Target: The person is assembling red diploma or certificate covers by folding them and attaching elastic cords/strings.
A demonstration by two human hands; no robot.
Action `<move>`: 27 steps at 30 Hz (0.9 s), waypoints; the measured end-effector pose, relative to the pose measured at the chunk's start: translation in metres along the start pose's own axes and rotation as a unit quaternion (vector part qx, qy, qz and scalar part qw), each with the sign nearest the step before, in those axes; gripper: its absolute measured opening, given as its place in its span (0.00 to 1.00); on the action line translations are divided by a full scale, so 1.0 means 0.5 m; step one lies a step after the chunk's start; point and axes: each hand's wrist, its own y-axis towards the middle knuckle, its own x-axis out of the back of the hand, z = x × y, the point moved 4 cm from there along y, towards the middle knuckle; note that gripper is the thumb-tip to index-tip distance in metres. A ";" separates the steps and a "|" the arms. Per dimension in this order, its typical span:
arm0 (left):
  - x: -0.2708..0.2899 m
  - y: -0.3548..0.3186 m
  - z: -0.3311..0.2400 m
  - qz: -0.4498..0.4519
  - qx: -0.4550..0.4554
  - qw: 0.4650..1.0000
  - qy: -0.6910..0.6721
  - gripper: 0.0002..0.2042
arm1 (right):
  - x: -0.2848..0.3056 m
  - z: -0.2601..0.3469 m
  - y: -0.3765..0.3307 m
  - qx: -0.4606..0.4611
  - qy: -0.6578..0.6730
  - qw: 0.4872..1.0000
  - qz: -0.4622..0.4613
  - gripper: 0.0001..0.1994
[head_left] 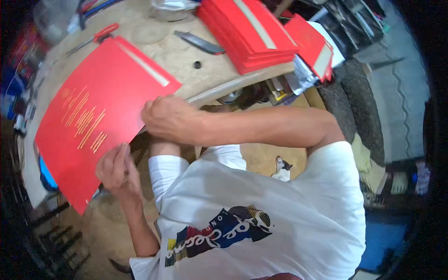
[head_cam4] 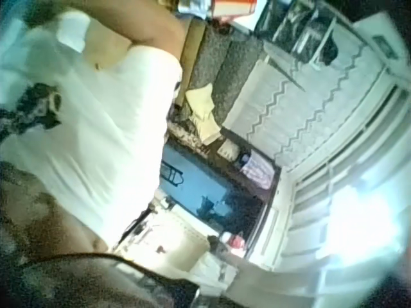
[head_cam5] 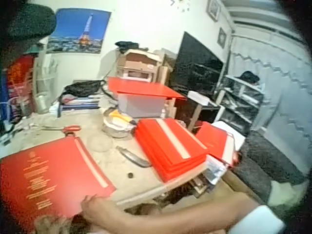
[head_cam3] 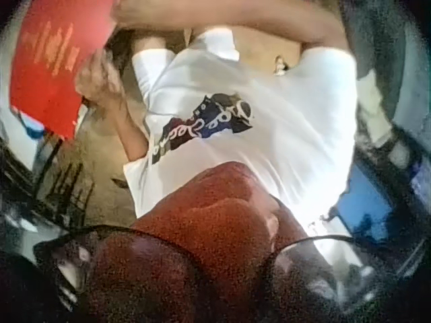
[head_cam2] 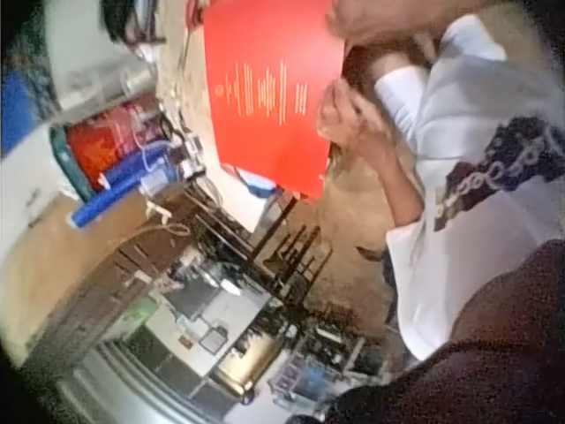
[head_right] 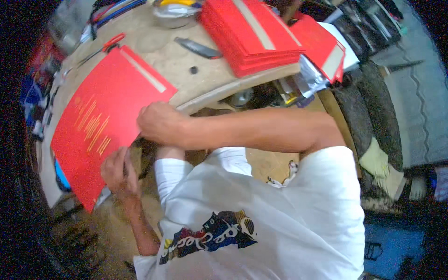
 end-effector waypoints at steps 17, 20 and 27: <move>0.021 0.026 -0.060 -0.035 0.038 0.997 -0.049 0.16 | 0.060 -0.136 -0.116 -0.105 0.298 0.944 -0.094 0.09; 0.018 0.027 -0.063 -0.032 0.033 0.998 -0.045 0.15 | 0.062 -0.132 -0.106 -0.100 0.246 0.963 -0.054 0.07; 0.020 0.024 -0.064 -0.033 0.035 0.998 -0.038 0.15 | 0.093 -0.094 -0.055 -0.048 0.044 0.997 0.046 0.04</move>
